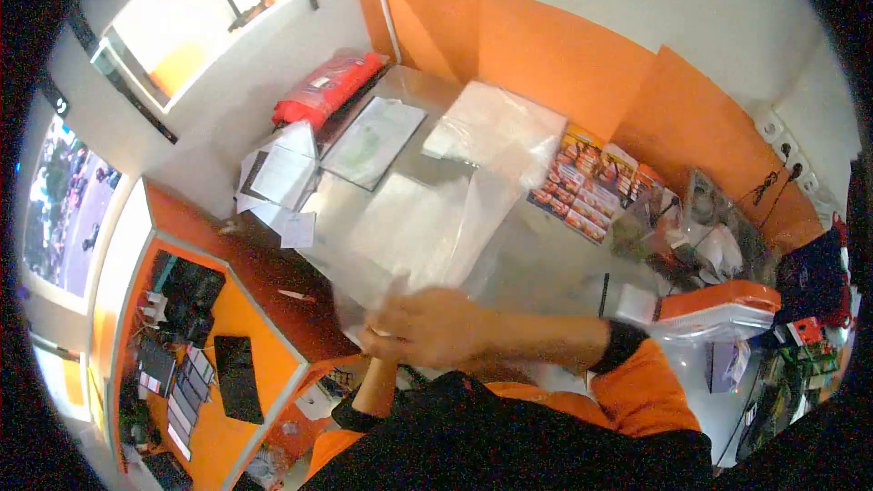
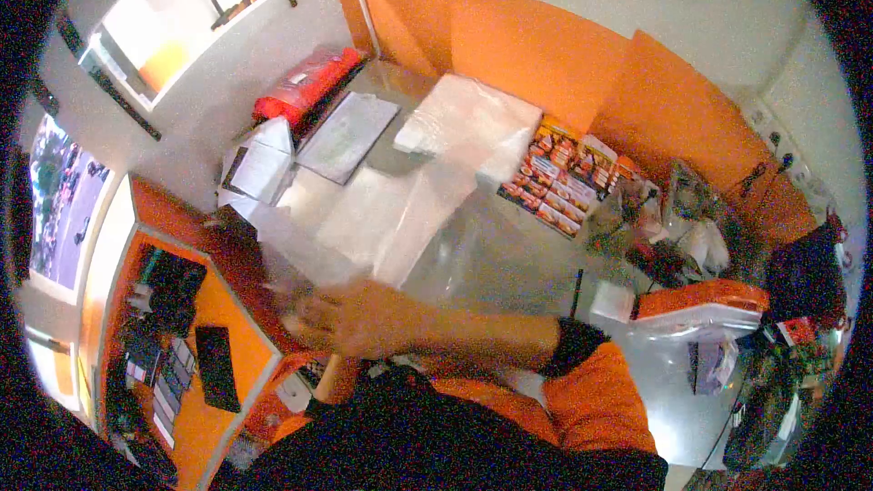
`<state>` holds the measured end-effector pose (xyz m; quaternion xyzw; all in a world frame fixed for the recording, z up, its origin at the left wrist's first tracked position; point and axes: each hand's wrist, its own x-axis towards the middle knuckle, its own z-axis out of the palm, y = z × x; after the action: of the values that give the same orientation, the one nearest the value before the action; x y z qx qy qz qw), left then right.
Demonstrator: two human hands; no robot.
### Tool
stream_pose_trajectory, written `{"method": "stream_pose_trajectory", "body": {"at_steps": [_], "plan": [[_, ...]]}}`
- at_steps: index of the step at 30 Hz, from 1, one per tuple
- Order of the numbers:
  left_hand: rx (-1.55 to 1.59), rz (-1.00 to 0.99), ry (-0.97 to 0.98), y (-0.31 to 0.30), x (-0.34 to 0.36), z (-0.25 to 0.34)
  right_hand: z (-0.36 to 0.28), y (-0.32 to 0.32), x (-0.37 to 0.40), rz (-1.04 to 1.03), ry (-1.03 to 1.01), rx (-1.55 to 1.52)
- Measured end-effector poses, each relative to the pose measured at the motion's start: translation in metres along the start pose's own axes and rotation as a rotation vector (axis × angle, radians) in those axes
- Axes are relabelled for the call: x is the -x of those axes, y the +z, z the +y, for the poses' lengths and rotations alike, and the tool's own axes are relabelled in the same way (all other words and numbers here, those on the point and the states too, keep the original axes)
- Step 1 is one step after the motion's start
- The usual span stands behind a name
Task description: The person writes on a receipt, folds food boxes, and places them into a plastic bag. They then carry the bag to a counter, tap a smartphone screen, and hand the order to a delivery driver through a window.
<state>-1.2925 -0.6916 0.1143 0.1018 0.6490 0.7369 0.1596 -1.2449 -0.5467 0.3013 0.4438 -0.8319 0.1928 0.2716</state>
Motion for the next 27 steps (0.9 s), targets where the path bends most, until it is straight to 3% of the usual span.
{"method": "stream_pose_trajectory", "body": {"at_steps": [1,3,4,6,7,8,10,11,13,16,19,22,25,27], "plan": [[0.341,0.088,0.038,0.007,0.013,0.009,-0.008,0.047,0.021,-0.018,0.076,-0.088],[0.562,0.164,0.013,0.012,0.035,0.017,-0.016,0.121,0.072,-0.138,0.212,-0.235],[0.526,0.189,-0.075,0.01,0.041,0.012,-0.021,0.142,0.094,-0.24,0.276,-0.299],[0.12,0.082,-0.528,-0.012,0.036,-0.031,-0.028,0.155,0.118,-0.451,0.42,-0.363],[-0.012,0.128,-0.439,-0.02,0.044,-0.062,-0.03,0.16,0.131,-0.559,0.487,-0.396],[-0.142,0.169,-0.343,-0.023,0.052,-0.077,-0.022,0.166,0.153,-0.309,0.637,-0.345],[-0.053,0.256,-0.249,-0.017,0.062,-0.073,0.014,0.165,0.191,0.197,0.907,-0.204],[-0.039,0.344,-0.2,-0.014,0.067,-0.073,0.032,0.144,0.184,0.175,1.105,0.124],[-0.188,0.47,-0.082,-0.012,0.073,-0.07,0.061,0.14,0.206,0.2,1.392,0.314],[-0.688,0.575,0.138,-0.022,0.064,-0.059,0.066,0.164,0.24,-0.086,1.384,0.234],[-0.375,0.615,-0.112,-0.036,0.059,-0.076,0.059,0.173,0.246,-0.174,1.557,-0.024],[-0.806,0.622,0.083,-0.045,0.059,-0.063,0.074,0.16,0.261,-0.138,1.53,-0.539],[-0.581,0.63,-0.016,-0.042,0.052,-0.042,0.07,0.102,0.257,-0.246,1.548,-1.21],[-0.543,0.561,0.01,-0.045,0.042,-0.033,0.066,0.09,0.262,-0.334,1.527,-1.153]]}}
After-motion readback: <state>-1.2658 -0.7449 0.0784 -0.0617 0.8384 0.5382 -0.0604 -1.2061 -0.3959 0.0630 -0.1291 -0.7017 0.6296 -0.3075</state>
